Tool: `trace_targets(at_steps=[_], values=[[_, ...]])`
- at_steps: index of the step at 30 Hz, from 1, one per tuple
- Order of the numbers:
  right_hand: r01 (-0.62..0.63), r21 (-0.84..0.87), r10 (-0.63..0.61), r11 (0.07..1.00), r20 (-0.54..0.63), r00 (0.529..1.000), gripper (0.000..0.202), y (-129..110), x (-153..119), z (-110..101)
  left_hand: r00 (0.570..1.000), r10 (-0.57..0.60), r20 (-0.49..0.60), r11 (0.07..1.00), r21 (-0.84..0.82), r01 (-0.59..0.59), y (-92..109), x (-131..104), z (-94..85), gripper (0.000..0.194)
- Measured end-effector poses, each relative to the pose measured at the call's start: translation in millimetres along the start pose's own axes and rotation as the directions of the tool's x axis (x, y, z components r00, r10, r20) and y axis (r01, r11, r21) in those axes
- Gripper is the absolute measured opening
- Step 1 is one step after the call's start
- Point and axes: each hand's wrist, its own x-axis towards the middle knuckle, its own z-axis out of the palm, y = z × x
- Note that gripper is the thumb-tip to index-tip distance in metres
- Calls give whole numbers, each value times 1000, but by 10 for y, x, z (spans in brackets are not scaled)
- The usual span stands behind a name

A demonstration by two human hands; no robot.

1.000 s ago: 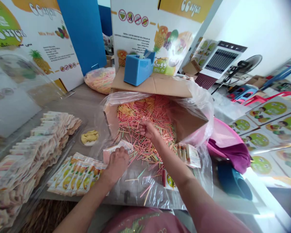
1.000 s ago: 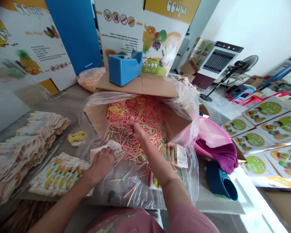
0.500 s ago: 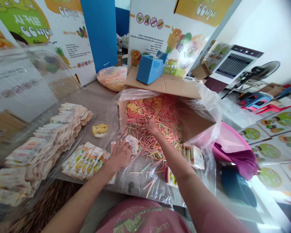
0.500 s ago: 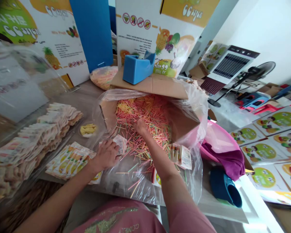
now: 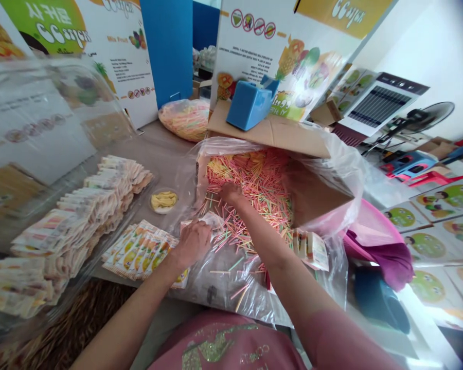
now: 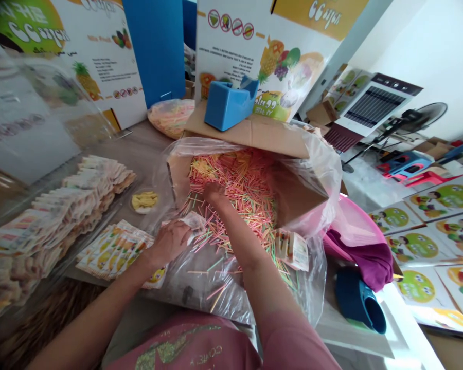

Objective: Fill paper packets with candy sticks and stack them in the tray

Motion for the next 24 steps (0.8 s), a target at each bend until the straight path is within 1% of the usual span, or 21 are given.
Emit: trace_targets(at_steps=[2, 4, 7, 8, 9, 10, 11, 12, 13, 14, 18, 20, 22, 24], values=[[-28, 81, 30, 996, -19, 999, 11, 74, -68, -36, 999, 3, -37, 1000, 10, -3, -21, -1, -12, 27], [-33, 185, 44, 982, -54, 998, 14, 168, -163, -87, 999, 13, -52, 998, 62, -9, -23, -6, -19, 26], [-18, 333, 56, 943, -106, 993, 18, 279, -305, -140, 1000, -10, 6, 993, 114, 9, -18, -15, -7, 26], [-21, 434, 72, 901, -101, 992, 18, 300, -346, -144, 999, -22, 28, 994, 110, 19, -20, -17, 1, 26], [-28, 579, 89, 814, -77, 993, 16, 313, -381, -142, 999, -28, 42, 995, 96, 24, -26, -19, 10, 26], [-37, 734, 99, 678, -41, 994, 13, 318, -412, -133, 999, -29, 45, 997, 75, 26, -34, -20, 17, 26], [-49, 860, 97, 508, 0, 995, 9, 318, -439, -120, 999, -29, 42, 998, 53, 27, -44, -19, 21, 26], [-62, 938, 86, 340, 35, 996, 6, 312, -461, -105, 999, -29, 37, 999, 36, 28, -56, -17, 21, 26], [-72, 973, 74, 219, 57, 996, 7, 303, -479, -89, 999, -32, 32, 999, 26, 31, -68, -14, 16, 26], [-77, 984, 68, 161, 67, 995, 10, 289, -492, -73, 999, -36, 29, 999, 21, 35, -80, -9, 7, 26], [-121, 992, 69, 45, 118, 991, 33, 200, -510, -38, 999, -53, 8, 998, -28, 53, -145, 25, -45, 28], [-114, 993, 63, 15, 113, 992, 40, 134, -508, -33, 998, -55, 17, 994, -90, 56, -189, 44, -59, 32], [-59, 998, 71, 36, 56, 996, 36, 60, -505, -25, 998, -57, 35, 987, -146, 62, -224, 56, -52, 35], [16, 995, 92, 99, -25, 995, 28, -10, -506, -9, 997, -76, 31, 984, -160, 80, -235, 60, -25, 34]])
